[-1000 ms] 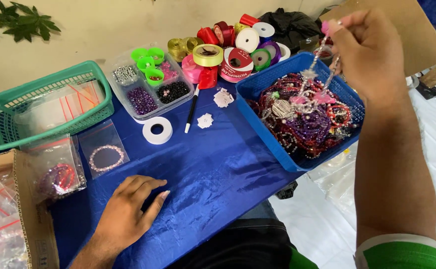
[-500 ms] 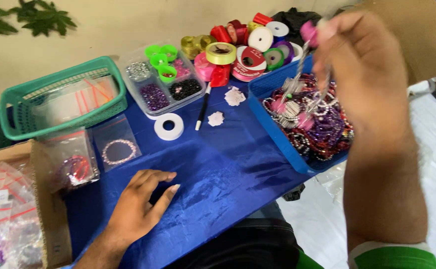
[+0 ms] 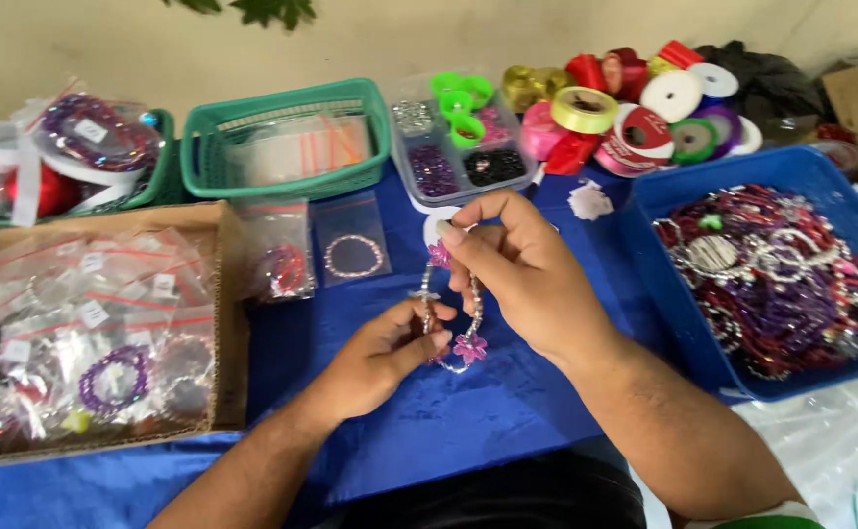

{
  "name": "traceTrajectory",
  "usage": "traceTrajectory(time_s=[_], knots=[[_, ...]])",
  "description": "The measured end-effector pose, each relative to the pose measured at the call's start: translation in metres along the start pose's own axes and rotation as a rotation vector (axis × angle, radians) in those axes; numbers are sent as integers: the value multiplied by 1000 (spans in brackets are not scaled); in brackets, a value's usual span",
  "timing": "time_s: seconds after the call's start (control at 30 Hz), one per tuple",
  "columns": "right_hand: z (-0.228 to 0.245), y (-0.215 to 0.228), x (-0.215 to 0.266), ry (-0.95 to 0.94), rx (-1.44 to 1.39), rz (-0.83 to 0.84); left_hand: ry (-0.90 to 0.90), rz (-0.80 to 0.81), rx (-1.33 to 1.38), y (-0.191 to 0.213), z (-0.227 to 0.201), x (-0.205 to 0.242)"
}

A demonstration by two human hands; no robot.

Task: The person picks up beaded bracelets one by one from a bin and places each into a plastic bag.

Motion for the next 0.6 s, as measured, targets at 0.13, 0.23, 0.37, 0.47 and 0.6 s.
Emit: traceTrajectory(time_s=[0.13,0.23,0.37,0.47,0.6], knots=[[-17,-8,-4,-19,-58,72,-202,-106,-290,7,-30,7],[-30,-13,1,12,-20,225,-526,-166,-714,6,-53,17],[-42,-27,8,149,234,347,-671,-215,-999,3,-64,24],[-45,-29,5,244,351,325,-739,-284,-1045,7,-67,26],[-48,-27,5,268,379,261,-800,-355,-1031,7,-72,30]])
Point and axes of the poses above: each hand's wrist, its own x-axis away from the middle knuckle, its own y-axis out of the back of the hand, z = x × y, the point moved 5 cm from there along -x, towards the middle knuckle, and after that the axes turned 8 degrees about -z, right-handed, at the moved point
